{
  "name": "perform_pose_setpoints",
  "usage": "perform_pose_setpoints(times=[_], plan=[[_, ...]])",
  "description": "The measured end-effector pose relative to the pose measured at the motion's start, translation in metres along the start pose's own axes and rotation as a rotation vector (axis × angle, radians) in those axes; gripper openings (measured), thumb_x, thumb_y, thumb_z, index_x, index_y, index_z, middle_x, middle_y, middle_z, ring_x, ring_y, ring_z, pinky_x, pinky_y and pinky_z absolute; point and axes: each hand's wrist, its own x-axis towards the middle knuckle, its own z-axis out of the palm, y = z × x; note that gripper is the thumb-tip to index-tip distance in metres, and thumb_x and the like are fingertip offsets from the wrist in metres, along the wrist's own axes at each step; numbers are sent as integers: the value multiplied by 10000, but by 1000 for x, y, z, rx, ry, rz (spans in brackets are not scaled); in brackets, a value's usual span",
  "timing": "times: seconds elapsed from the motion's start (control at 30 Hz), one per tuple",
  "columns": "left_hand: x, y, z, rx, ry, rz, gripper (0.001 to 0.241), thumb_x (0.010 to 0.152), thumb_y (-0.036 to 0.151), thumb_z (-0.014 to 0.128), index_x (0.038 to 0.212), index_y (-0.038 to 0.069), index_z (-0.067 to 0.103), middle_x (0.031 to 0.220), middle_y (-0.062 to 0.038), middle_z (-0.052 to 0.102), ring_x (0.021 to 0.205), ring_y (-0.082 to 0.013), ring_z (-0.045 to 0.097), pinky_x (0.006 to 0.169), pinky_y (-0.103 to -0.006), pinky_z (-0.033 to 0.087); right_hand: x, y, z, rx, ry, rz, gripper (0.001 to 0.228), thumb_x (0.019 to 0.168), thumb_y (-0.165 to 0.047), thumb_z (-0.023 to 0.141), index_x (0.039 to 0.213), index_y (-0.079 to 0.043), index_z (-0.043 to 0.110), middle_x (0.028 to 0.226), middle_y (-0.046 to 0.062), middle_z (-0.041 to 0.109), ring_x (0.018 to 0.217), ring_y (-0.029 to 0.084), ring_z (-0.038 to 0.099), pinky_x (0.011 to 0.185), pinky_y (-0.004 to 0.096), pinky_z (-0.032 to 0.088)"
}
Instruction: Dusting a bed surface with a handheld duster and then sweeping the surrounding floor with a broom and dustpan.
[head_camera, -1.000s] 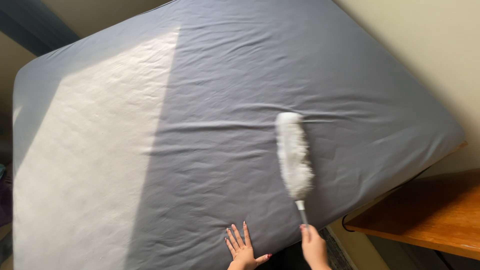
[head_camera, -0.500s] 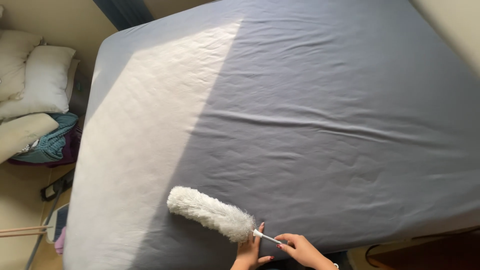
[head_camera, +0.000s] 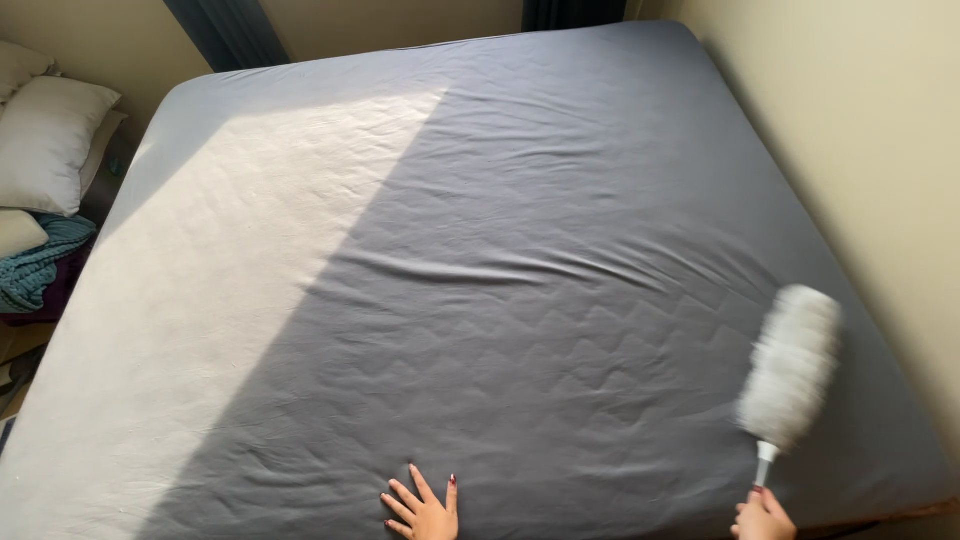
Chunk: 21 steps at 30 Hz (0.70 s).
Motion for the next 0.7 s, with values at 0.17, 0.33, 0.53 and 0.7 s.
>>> perform_pose_setpoints(times=[0.17,0.33,0.53,0.7], plan=[[-16,10,22,-257,443,217,1030,768,802,357,1589,220,134,1563,-349,104,1481,-504,70,1103,-695,175,-52,-44,33,47,263,19,226,1098,-221,583,1175,-77,740,751,102,632,530,200,561,430,364,385],[-46,20,35,-229,350,334,1215,662,820,446,1600,109,143,1591,-312,144,1497,-414,125,1103,-720,190,-122,43,118,-68,-347,-779,210,918,-110,683,1050,36,758,1130,153,775,1044,206,734,890,330,556],[-54,35,43,-214,403,237,1208,677,841,402,1606,112,148,1617,-294,143,1520,-398,142,1127,-740,186,-221,-42,92,-657,-1278,-500,330,946,-182,708,1272,-200,756,1054,-12,843,979,104,778,921,250,555],[-48,45,56,-259,511,217,1175,741,868,359,1596,89,155,1622,-307,150,1523,-427,152,1133,-776,176,-94,-33,59,-688,-1061,-568,370,917,-176,720,1273,-262,771,1074,-1,834,979,122,785,937,278,581]])
